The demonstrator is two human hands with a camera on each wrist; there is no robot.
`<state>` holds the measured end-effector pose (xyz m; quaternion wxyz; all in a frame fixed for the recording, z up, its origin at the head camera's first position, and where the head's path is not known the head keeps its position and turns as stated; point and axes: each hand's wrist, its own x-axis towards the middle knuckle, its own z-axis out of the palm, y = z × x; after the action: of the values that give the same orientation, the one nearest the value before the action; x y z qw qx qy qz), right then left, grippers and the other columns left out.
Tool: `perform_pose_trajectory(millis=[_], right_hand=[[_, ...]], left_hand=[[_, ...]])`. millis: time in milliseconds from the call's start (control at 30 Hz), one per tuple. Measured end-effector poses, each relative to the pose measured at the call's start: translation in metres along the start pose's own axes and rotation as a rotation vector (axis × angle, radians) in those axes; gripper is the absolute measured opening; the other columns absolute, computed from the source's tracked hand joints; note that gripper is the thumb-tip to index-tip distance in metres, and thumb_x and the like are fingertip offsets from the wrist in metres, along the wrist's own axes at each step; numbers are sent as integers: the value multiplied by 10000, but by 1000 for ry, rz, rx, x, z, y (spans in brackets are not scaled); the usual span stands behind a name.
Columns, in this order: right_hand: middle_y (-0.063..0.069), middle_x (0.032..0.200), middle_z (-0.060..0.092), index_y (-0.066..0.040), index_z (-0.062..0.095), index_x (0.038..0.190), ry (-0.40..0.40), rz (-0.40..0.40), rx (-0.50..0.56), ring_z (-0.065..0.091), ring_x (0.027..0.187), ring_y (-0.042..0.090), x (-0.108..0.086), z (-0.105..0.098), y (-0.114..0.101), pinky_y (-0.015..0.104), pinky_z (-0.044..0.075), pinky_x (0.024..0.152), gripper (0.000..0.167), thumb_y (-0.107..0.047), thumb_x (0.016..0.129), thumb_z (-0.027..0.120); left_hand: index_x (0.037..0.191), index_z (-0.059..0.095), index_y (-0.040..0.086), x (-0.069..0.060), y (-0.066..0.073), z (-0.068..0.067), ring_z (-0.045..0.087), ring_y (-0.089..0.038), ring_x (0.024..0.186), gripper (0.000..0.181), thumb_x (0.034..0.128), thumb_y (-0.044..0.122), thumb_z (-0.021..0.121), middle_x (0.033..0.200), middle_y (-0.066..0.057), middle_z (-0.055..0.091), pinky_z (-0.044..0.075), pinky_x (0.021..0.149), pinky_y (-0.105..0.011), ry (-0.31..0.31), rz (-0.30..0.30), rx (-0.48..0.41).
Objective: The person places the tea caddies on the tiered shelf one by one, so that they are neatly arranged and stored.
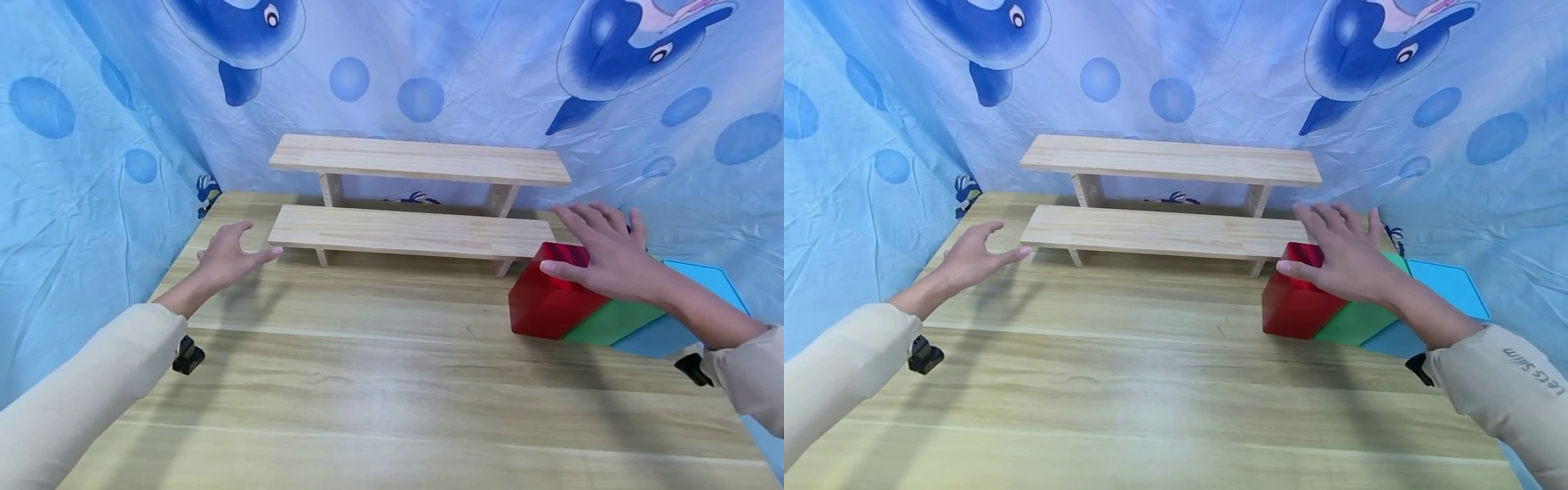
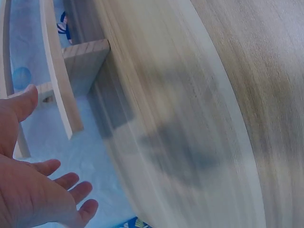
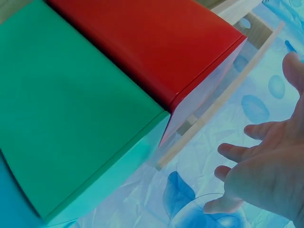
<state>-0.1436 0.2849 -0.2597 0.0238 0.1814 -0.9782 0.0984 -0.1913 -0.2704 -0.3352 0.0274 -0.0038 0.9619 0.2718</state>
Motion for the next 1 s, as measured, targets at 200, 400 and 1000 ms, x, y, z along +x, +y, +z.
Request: perform_pose_trajectory(millis=[200, 400, 1000], right_hand=[[244, 1501, 218, -175, 171, 1552, -10, -63, 38, 101, 1373, 461, -2, 2, 10, 725, -61, 999, 1008, -417, 774, 764], [236, 1506, 203, -174, 171, 1551, -60, -68, 99, 132, 1349, 474, -3, 2, 15, 736, -52, 1011, 1047, -372, 741, 804], [239, 1474, 225, -120, 194, 1534, -81, -90, 132, 169, 1310, 456, -5, 8, 39, 766, 75, 955, 1185, -309, 607, 907]], left_hand=[[1485, 216, -72, 3, -2, 2, 219, -516, 1348, 990, 860, 570, 637, 1484, -337, 241, 205, 1007, -703, -31, 14, -51], [1473, 245, -77, 5, -4, 6, 227, -527, 1333, 973, 855, 552, 655, 1459, -356, 257, 225, 1002, -690, -20, 16, -53], [1499, 153, -64, 14, -6, 18, 259, -491, 1342, 986, 867, 474, 685, 1500, -317, 233, 282, 1061, -589, -92, -46, -232]])
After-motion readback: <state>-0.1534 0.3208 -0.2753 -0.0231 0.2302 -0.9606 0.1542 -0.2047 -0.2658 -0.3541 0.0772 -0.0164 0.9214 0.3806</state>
